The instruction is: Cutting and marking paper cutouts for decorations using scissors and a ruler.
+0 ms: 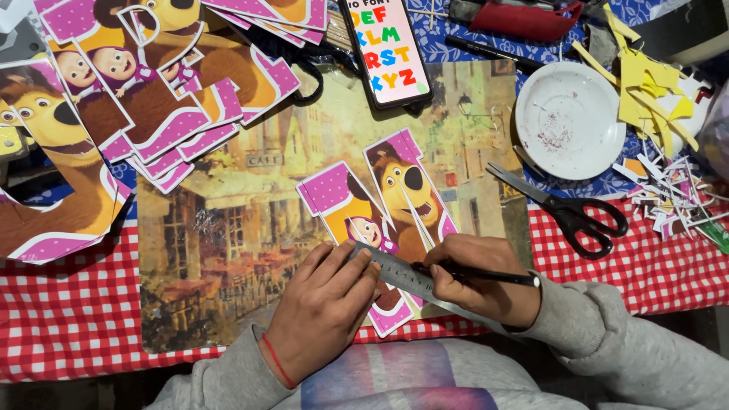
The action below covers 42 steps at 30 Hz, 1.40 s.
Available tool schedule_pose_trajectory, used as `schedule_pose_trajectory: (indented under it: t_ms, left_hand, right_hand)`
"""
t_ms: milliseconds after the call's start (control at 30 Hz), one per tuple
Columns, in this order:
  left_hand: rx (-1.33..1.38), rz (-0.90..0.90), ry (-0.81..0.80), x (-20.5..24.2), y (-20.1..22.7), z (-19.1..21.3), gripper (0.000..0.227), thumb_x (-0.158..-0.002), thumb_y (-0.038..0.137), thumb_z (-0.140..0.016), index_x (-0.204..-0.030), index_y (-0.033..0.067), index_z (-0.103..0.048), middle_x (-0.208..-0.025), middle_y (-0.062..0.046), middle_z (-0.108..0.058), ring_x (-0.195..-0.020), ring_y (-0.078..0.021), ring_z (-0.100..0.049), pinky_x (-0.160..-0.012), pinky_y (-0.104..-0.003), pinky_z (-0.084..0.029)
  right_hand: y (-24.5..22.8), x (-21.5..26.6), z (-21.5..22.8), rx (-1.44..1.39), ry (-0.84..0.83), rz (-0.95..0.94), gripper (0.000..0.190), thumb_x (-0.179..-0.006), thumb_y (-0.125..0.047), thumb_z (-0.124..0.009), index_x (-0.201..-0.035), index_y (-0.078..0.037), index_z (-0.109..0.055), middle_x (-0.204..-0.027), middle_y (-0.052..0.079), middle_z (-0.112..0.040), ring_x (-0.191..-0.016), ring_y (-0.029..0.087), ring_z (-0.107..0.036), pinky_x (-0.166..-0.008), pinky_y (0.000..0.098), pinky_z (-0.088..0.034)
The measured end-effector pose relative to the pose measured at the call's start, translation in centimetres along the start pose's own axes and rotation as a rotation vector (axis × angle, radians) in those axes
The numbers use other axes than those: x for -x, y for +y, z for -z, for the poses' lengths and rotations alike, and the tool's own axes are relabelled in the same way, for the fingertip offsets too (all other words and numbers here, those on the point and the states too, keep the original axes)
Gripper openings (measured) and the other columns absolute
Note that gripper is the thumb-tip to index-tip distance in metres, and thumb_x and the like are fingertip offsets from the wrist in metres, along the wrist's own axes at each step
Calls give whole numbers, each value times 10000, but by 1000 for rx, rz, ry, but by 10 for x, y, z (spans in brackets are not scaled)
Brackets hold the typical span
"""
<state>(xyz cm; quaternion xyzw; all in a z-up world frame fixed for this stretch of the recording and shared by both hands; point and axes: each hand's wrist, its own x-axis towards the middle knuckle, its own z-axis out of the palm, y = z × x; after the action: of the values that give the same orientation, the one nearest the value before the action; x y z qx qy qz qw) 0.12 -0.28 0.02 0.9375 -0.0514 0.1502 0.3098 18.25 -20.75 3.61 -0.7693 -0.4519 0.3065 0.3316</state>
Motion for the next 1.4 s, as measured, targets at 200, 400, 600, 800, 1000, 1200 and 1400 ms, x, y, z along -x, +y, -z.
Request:
schedule_pose_trajectory:
  t_ms: [200,400,600,800,1000,1200,1400]
  left_hand:
    - [-13,-6,10,0,0,0,307,-919,196,-683,-1153,-2,-692,-1245,-176,-682,-1214,-357,-610,-1065,-512,-442]
    - [-15,-10,1,0,-1,0,311,-919,197,-680,-1153,-7,-693,-1246,-178,-683,-1214,-362,-612,-1062,-510,-446]
    - [-11,-17,10,2,-1,-2,309,-922,207,-687,-1149,-2,-700,-1246,-182,-683,-1215,-367,-611,-1060,-515,-444]
    - [-12,-21,21,2,-2,-1,306,-920,204,-694,-1148,0,-708,-1240,-183,-684,-1213,-370,-612,-1063,-514,-447]
    - [11,-30,30,0,0,0,321,-907,206,-718,-1155,5,-694,-1225,-172,-669,-1195,-380,-613,-1052,-517,-449]
    - [76,77,67,4,2,5,511,-916,308,-738,-1299,-11,-627,-1342,-229,-567,-1267,-426,-554,-1091,-525,-434]
    - [-56,57,-32,6,5,5,678,-868,486,-722,-1314,-6,-588,-1384,-235,-555,-1345,-469,-469,-1111,-605,-367]
  right_hand:
    - [-1,8,-4,76,34,80,173,-902,-201,-690,-938,-33,-711,-727,98,-656,-624,224,-681,-570,353,-522]
    - [9,22,0,-89,115,21,142,-921,-117,-671,-1003,-9,-711,-761,94,-700,-647,216,-722,-586,322,-564]
    - [24,87,13,129,233,-97,296,-902,-78,-703,-1193,-53,-752,-827,86,-727,-726,194,-715,-652,292,-559]
    - [32,149,3,400,185,-76,606,-693,-344,-899,-1223,-95,-743,-1026,70,-734,-944,208,-724,-815,325,-561]
    - [33,175,-11,579,314,-97,503,-650,-64,-791,-1147,-70,-715,-1150,142,-726,-1070,291,-714,-910,403,-563]
    - [54,204,-3,624,441,-36,482,-712,49,-738,-1186,-32,-700,-1018,155,-733,-908,282,-744,-825,370,-585]
    - [51,206,-19,469,678,-256,294,-861,-16,-758,-1136,9,-657,-941,136,-712,-777,188,-733,-685,297,-573]
